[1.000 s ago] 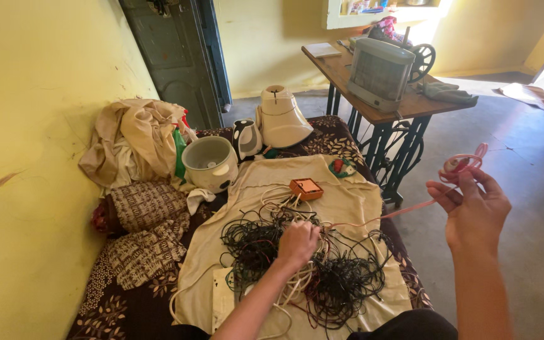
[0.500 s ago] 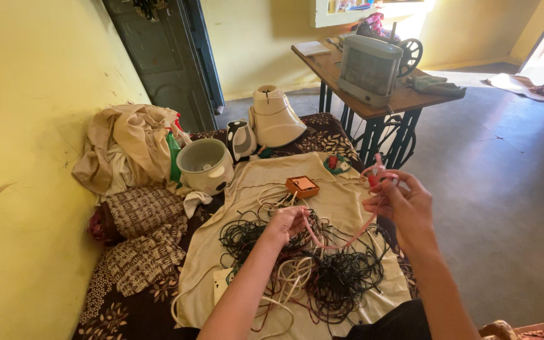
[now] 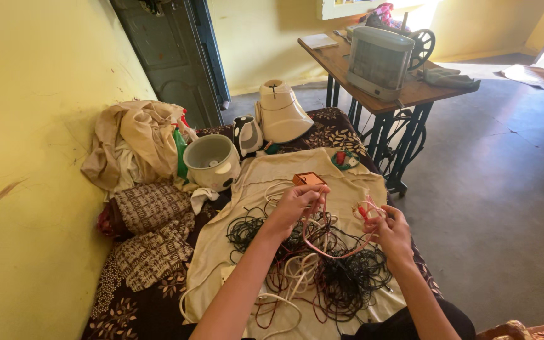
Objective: The person sits on a bed and untangles a pile of mixed electrical wires. They separate a pink wire from the tangle, coil it neatly around their fingers, and secure it with a small rubber band.
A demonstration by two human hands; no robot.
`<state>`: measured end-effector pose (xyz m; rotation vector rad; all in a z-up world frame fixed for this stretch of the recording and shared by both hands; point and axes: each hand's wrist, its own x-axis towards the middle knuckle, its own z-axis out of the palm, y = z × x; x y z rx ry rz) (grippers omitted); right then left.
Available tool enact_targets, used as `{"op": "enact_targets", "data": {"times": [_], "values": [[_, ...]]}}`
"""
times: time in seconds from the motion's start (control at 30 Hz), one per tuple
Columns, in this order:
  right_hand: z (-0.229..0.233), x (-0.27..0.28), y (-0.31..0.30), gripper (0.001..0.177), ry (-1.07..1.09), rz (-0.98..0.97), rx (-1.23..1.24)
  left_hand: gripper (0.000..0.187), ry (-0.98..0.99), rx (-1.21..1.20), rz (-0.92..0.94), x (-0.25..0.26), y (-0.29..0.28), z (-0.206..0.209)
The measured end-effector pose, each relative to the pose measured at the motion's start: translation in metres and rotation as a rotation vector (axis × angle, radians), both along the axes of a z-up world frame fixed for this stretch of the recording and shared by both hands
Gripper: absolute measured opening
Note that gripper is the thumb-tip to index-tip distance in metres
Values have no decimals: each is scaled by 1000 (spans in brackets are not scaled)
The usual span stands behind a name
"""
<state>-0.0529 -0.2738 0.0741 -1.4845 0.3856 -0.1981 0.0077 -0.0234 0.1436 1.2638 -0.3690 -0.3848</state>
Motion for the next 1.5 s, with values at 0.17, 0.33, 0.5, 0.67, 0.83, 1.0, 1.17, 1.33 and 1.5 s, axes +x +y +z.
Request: {"op": "enact_targets", "data": {"times": [0.17,0.33,0.5,0.67,0.83,1.0,1.17,1.33,1.5], "values": [[-9,-4,-4,33,-28,29,-71,26,34,-172,2,-9,-10,36],[-15,-11,-6,30,-32,35,-11,22,-41,-527,-64,-7,0,73],[-11,-10,-3,31,-39,18,10,25,-92,-560,-100,-16,17,98],[9,-12,7,39,-90,87,-4,25,-111,-597,-79,-28,28,106],[13,-11,32,43,-19,324,-69,27,-63,-377,6,-37,38,112],[-44,-14,49,31,143,765,-261,24,-109,181,117,-36,54,80],[-110,-47,66,28,344,1033,-296,24,26,440,264,-46,74,-2],[-114,-62,60,25,264,954,-97,23,-303,958,430,-60,71,-51],[-75,-50,56,32,149,640,70,24,-649,1150,317,-67,37,-53]]}}
